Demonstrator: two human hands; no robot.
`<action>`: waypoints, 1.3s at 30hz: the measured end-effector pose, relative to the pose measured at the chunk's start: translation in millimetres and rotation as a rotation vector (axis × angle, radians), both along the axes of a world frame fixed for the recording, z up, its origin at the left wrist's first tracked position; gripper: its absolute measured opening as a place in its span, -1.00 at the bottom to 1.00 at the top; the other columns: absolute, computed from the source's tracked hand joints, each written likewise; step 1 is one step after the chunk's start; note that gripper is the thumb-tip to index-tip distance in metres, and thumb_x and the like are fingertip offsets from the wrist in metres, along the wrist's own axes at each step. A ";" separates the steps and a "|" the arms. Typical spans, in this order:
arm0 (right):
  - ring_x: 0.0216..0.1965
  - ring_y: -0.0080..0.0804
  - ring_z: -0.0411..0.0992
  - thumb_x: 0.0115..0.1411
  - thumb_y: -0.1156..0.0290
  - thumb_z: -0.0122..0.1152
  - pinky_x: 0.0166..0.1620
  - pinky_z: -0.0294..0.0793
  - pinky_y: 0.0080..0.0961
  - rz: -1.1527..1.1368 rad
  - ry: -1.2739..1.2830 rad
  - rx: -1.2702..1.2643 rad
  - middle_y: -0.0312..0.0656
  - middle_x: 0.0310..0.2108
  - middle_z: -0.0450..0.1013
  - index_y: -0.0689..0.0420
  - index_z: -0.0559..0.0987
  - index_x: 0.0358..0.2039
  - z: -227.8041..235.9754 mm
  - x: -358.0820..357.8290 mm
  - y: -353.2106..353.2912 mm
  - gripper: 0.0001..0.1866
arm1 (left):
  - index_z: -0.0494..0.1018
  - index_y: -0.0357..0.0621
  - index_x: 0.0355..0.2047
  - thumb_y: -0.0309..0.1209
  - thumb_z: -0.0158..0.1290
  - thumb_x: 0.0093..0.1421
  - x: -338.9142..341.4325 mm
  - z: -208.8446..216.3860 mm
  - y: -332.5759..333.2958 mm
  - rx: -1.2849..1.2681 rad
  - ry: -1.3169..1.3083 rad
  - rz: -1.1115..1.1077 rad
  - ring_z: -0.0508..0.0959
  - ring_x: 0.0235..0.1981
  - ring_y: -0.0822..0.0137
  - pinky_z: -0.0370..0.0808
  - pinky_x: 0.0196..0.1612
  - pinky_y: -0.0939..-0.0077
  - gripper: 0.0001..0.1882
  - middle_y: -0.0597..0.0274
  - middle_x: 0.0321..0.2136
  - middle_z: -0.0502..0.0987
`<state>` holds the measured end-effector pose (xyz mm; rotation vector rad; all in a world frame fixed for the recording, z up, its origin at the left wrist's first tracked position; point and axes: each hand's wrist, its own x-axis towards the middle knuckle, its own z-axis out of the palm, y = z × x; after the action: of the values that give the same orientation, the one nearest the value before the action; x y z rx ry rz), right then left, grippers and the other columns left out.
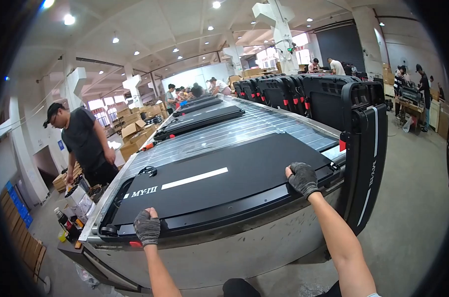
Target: Sorting small black hardware components into containers on a workbench.
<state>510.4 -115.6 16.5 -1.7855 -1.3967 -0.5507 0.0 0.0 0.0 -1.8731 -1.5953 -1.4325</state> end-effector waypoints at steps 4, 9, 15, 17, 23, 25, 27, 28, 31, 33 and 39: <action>-0.41 -0.05 0.47 0.14 0.18 0.06 -0.26 0.43 -0.17 0.078 0.023 0.069 -0.04 -0.53 0.47 0.11 0.54 -0.60 1.2 0.4 -4.5 -0.68 | 0.56 -0.23 -0.49 -0.19 -0.02 0.22 10.1 8.4 -9.8 0.008 -0.014 0.007 0.58 -0.45 0.03 0.48 -0.30 0.22 -0.65 -0.01 -0.53 0.57; -0.42 -0.09 0.47 0.17 0.14 0.06 -0.30 0.43 -0.22 0.246 -0.034 0.093 -0.05 -0.55 0.48 0.11 0.58 -0.60 6.0 -8.3 -10.9 -0.65 | 0.57 -0.25 -0.49 -0.15 0.00 0.24 6.7 12.6 -17.8 -0.048 -0.079 -0.017 0.57 -0.47 0.03 0.47 -0.32 0.23 -0.60 -0.04 -0.52 0.57; -0.47 -0.17 0.47 0.17 0.14 0.08 -0.33 0.45 -0.29 0.304 -0.148 0.131 -0.12 -0.59 0.49 0.08 0.57 -0.66 2.2 0.9 -19.1 -0.64 | 0.55 -0.27 -0.49 -0.17 0.05 0.22 14.1 12.8 -23.3 0.011 -0.005 -0.256 0.57 -0.50 0.18 0.45 -0.34 0.35 -0.63 0.06 -0.57 0.58; -0.49 -0.16 0.46 0.16 0.18 0.08 -0.35 0.44 -0.26 0.253 -0.252 0.210 -0.12 -0.61 0.47 0.08 0.52 -0.69 -1.4 -6.4 -11.6 -0.64 | 0.55 -0.27 -0.48 -0.22 0.02 0.23 7.9 6.9 -23.3 0.154 0.061 -0.280 0.57 -0.49 0.17 0.45 -0.34 0.33 -0.66 0.04 -0.55 0.57; -0.48 -0.14 0.46 0.19 0.12 0.05 -0.33 0.45 -0.26 0.177 -0.199 0.192 -0.09 -0.57 0.47 0.13 0.51 -0.66 -17.5 -15.2 -18.3 -0.59 | 0.55 -0.33 -0.49 -0.27 -0.09 0.28 13.7 -4.7 -16.5 0.019 -0.066 -0.227 0.59 -0.46 0.11 0.50 -0.28 0.30 -0.62 0.04 -0.54 0.59; -0.33 -0.13 0.49 0.21 0.09 0.05 -0.21 0.46 -0.27 0.217 -0.228 0.172 -0.06 -0.43 0.52 0.17 0.58 -0.52 -20.3 -26.3 -29.6 -0.60 | 0.55 -0.32 -0.45 -0.27 -0.11 0.29 14.9 2.2 -30.2 -0.049 -0.019 -0.151 0.60 -0.39 0.09 0.51 -0.24 0.28 -0.62 0.03 -0.48 0.61; -0.13 -0.10 0.47 0.20 0.10 0.05 -0.04 0.41 -0.22 0.152 -0.348 0.259 -0.03 -0.22 0.52 0.21 0.60 -0.30 -28.1 -25.2 -42.2 -0.61 | 0.56 -0.29 -0.37 -0.29 -0.12 0.29 23.1 1.3 -42.5 -0.004 0.216 -0.026 0.59 -0.28 0.06 0.49 -0.15 0.25 -0.66 0.00 -0.36 0.61; -0.08 -0.09 0.44 0.19 0.11 0.07 0.01 0.36 -0.18 0.172 -0.321 0.238 -0.02 -0.16 0.50 0.20 0.58 -0.23 -31.0 -27.1 -46.1 -0.61 | 0.55 -0.24 -0.34 -0.31 -0.09 0.26 22.4 -4.9 -44.8 0.138 0.264 -0.049 0.57 -0.24 0.03 0.45 -0.09 0.19 -0.71 0.01 -0.31 0.60; -0.04 -0.08 0.41 0.14 0.15 0.13 0.06 0.29 -0.13 0.212 -0.328 0.261 -0.02 -0.11 0.47 0.20 0.55 -0.18 -33.8 -26.1 -55.6 -0.62 | 0.53 -0.20 -0.33 -0.38 -0.03 0.20 21.8 -23.5 -39.9 0.406 0.330 -0.129 0.55 -0.21 -0.02 0.38 0.01 0.08 -0.81 0.04 -0.26 0.59; -0.06 -0.07 0.41 0.11 0.18 0.16 0.06 0.28 -0.13 0.246 -0.331 0.292 -0.03 -0.13 0.48 0.19 0.55 -0.19 -34.8 -25.7 -53.4 -0.64 | 0.53 -0.21 -0.34 -0.39 -0.03 0.19 22.0 -25.7 -40.0 0.435 0.308 -0.139 0.55 -0.22 -0.01 0.39 0.00 0.09 -0.82 0.04 -0.26 0.58; -0.10 -0.09 0.41 0.08 0.20 0.15 0.03 0.27 -0.15 0.252 -0.357 0.362 -0.07 -0.16 0.47 0.16 0.53 -0.20 -39.1 -28.3 -46.2 -0.65 | 0.52 -0.18 -0.35 -0.42 -0.08 0.16 18.1 -33.8 -26.1 0.519 0.283 -0.164 0.56 -0.26 0.07 0.44 -0.11 0.17 -0.82 0.08 -0.29 0.58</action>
<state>482.1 -161.8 -22.5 -1.2427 -1.6105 -0.9508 18.1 -26.1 -33.8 -1.8118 -0.8535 -1.3961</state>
